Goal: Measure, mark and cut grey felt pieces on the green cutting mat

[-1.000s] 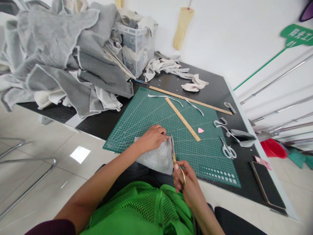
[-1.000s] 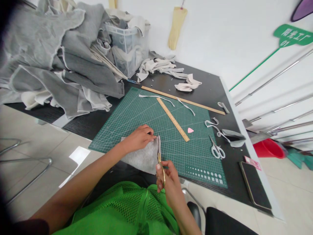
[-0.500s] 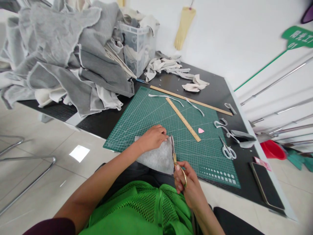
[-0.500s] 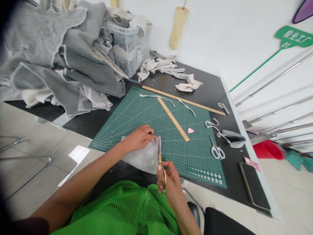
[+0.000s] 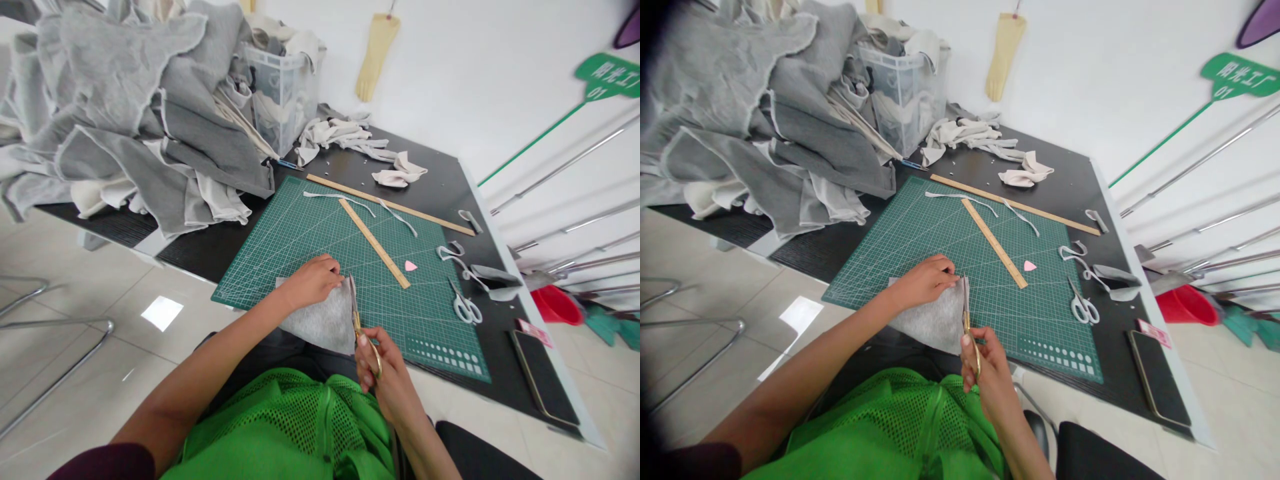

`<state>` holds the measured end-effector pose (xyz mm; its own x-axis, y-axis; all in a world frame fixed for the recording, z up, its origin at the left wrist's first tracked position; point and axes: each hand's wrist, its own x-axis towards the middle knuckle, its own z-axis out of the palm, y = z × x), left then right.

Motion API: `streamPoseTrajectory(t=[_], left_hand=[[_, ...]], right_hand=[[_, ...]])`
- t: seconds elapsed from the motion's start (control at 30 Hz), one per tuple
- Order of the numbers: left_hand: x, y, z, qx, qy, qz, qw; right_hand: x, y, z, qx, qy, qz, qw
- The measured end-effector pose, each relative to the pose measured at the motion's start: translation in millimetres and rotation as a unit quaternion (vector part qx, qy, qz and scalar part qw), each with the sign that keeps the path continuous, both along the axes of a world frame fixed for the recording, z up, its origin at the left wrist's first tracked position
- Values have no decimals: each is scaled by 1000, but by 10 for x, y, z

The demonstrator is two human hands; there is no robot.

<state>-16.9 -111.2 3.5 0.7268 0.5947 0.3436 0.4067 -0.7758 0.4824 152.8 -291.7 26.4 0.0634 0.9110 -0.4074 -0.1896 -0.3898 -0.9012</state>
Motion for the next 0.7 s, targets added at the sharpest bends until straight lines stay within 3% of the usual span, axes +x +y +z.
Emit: streamPoseTrajectory(t=[0.7], left_hand=[[-1,4,-12,-3,0,5,1000]], right_hand=[[-26,35,-29,-3,21,-9,1000]])
